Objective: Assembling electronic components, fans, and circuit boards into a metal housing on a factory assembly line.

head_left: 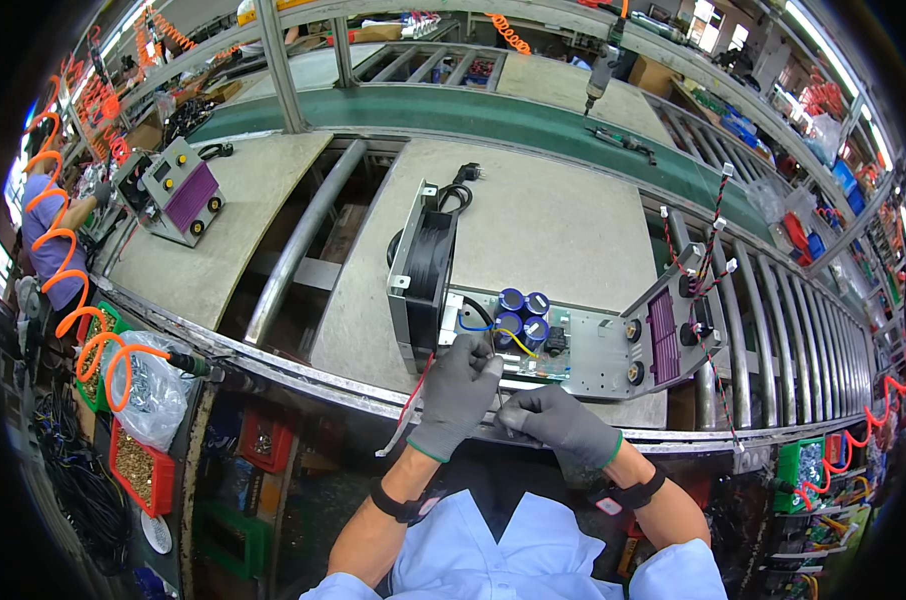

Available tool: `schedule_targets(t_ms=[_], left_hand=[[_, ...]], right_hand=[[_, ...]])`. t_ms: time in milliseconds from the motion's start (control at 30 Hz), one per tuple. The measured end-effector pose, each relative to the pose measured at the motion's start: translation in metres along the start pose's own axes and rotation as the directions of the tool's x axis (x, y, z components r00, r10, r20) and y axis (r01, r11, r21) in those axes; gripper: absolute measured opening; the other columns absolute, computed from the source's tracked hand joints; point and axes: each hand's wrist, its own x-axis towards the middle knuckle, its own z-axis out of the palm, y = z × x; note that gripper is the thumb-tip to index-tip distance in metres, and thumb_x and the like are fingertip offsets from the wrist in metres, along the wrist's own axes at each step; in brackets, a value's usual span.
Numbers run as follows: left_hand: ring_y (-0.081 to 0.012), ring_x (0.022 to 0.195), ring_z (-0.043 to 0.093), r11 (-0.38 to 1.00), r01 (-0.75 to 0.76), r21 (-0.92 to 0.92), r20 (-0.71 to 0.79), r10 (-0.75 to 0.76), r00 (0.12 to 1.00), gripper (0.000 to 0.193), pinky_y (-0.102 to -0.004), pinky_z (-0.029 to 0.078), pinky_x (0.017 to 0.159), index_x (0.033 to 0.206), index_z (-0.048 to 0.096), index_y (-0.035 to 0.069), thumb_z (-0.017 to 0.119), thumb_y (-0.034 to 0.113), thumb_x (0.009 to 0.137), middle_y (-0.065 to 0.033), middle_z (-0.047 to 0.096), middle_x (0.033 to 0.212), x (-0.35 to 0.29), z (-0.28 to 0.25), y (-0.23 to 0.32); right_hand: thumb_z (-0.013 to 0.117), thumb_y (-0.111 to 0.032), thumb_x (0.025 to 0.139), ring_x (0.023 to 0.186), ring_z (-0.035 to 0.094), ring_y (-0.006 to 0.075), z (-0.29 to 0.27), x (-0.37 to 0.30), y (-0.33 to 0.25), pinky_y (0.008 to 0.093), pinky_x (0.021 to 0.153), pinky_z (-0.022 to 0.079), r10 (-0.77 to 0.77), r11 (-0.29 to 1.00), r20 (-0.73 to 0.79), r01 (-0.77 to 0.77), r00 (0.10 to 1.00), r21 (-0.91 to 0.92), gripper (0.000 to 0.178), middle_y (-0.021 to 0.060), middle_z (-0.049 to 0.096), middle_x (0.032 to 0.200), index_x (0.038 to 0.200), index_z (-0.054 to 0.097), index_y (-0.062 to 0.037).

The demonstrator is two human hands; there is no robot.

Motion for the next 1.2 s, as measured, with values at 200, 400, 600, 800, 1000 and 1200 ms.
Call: schedule_targets(t_ms=[200, 400, 600, 800, 1000, 1200], left_hand=[[-0.0311, 0.088, 0.068, 0.896, -0.421, 0.143, 0.059, 0.417, 0.907, 0.015, -0.0419, 0.055, 0.078, 0.106, 0.070, 0.005, 0.069, 0.014, 0.095, -0.0125, 0.066, 0.098, -0.001, 0.002, -0.013], [-0.0258, 0.083, 0.070, 0.948, -0.311, 0.068, 0.059, 0.307, 0.950, 0.013, -0.0367, 0.055, 0.073, 0.104, 0.074, 0.003, 0.069, 0.006, 0.093, -0.0131, 0.069, 0.095, -0.001, 0.003, -0.016], [-0.0353, 0.092, 0.070, 0.980, -0.197, 0.026, 0.003, 0.197, 0.980, 0.011, -0.0446, 0.055, 0.081, 0.103, 0.072, 0.004, 0.067, 0.009, 0.094, -0.0149, 0.070, 0.096, -0.002, 0.013, -0.013], [-0.0342, 0.095, 0.069, 0.933, -0.352, 0.074, 0.058, 0.349, 0.935, 0.015, -0.0441, 0.055, 0.081, 0.107, 0.073, 0.004, 0.065, 0.008, 0.096, -0.0148, 0.067, 0.103, -0.003, 0.002, -0.011], [-0.0347, 0.100, 0.068, 0.873, -0.475, 0.110, 0.032, 0.475, 0.879, 0.021, -0.0419, 0.057, 0.082, 0.116, 0.074, 0.006, 0.064, 0.010, 0.098, -0.0155, 0.064, 0.111, -0.005, 0.003, -0.019], [-0.0368, 0.109, 0.068, 0.841, -0.518, 0.156, 0.046, 0.518, 0.854, 0.032, -0.0426, 0.058, 0.088, 0.130, 0.067, 0.008, 0.060, 0.008, 0.099, -0.0172, 0.065, 0.123, -0.002, 0.001, -0.028]], right_hand=[[0.068, -0.039, 0.101, 0.062, 0.054, 0.0070, -0.002, -0.004, 0.000, 0.0238, 0.055, 0.043, -0.202, 0.903, -0.039, 0.171, 0.979, -0.395, 0.037, -0.0013, 0.062, 0.073, 0.097, 0.074, -0.0023], [0.078, -0.041, 0.096, 0.059, 0.045, 0.0054, -0.003, 0.004, 0.015, 0.0236, 0.052, 0.035, 0.120, 0.950, 0.188, -0.168, 0.975, 0.262, 0.037, -0.0031, 0.053, 0.070, 0.085, 0.064, -0.0075], [0.077, -0.042, 0.097, 0.057, 0.045, 0.0029, 0.000, -0.006, 0.017, 0.0201, 0.051, 0.036, 0.055, 0.928, 0.192, -0.121, 0.980, 0.352, 0.035, -0.0056, 0.055, 0.071, 0.087, 0.066, -0.0105], [0.078, -0.038, 0.097, 0.060, 0.053, 0.0076, -0.014, -0.008, -0.004, 0.0239, 0.055, 0.044, 0.080, 0.981, 0.180, -0.109, 0.980, 0.158, 0.036, -0.0011, 0.057, 0.073, 0.093, 0.066, -0.0046], [0.071, -0.037, 0.102, 0.063, 0.057, 0.0113, -0.013, 0.005, 0.011, 0.0264, 0.056, 0.046, -0.130, 0.845, 0.338, -0.074, 0.932, 0.529, 0.036, 0.0028, 0.062, 0.080, 0.108, 0.064, -0.0018], [0.073, -0.026, 0.101, 0.072, 0.064, 0.0123, 0.000, 0.016, 0.005, 0.0279, 0.066, 0.053, -0.136, 0.903, 0.241, 0.021, 0.961, 0.428, 0.028, 0.0076, 0.069, 0.089, 0.102, 0.070, 0.0019]])
